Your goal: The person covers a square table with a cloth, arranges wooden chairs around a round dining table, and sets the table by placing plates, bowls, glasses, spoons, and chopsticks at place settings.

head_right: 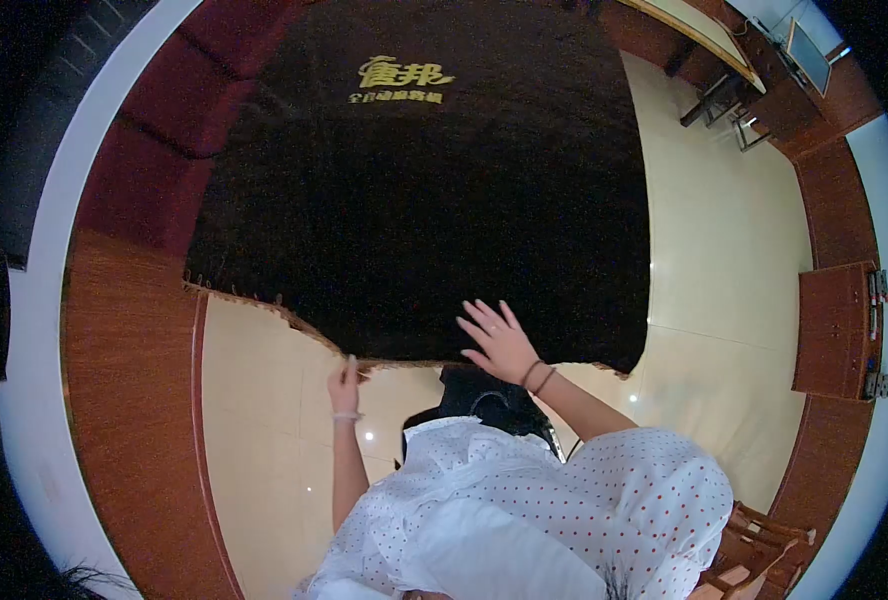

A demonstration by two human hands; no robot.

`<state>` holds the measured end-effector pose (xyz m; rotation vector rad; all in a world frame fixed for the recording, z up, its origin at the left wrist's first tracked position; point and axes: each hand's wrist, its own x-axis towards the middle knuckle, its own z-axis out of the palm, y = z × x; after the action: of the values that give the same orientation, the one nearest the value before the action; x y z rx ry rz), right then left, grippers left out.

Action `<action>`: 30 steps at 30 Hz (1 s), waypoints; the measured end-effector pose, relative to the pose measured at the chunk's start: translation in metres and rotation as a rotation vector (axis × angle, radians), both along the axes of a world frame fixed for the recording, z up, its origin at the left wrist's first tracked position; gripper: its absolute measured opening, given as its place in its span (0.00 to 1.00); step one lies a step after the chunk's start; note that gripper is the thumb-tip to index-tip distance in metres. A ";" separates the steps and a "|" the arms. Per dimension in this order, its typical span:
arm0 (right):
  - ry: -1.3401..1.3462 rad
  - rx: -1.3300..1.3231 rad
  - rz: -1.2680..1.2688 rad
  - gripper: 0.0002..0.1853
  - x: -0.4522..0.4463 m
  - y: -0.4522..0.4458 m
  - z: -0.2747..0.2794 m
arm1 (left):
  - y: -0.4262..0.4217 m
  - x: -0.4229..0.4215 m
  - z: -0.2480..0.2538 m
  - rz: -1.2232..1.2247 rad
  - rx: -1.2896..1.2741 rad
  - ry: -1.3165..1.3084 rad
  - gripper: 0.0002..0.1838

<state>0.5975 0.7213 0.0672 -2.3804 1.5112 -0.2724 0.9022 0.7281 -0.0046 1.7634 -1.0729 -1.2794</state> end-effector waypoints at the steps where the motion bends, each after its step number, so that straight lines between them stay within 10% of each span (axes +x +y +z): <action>1: -0.018 0.028 -0.056 0.26 0.004 -0.001 0.000 | 0.007 0.008 -0.013 -0.044 -0.005 0.116 0.17; 6: -0.096 -0.112 -0.156 0.24 0.091 -0.064 -0.008 | -0.033 0.077 -0.024 -0.282 0.162 0.317 0.15; 19: 0.221 -0.148 -0.557 0.26 0.227 -0.109 -0.031 | -0.235 0.344 0.016 0.326 0.204 0.517 0.34; 28: 0.312 -0.133 -0.969 0.26 0.208 -0.130 -0.019 | -0.279 0.389 -0.075 0.356 -0.023 0.213 0.19; 30: 0.383 -0.125 -1.052 0.26 0.205 -0.107 -0.035 | -0.258 0.399 -0.034 0.516 0.126 0.343 0.15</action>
<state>0.8025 0.6142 0.0326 -1.5231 2.8867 -0.1228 1.3014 0.4704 -0.0383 1.6800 -0.3199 -1.2686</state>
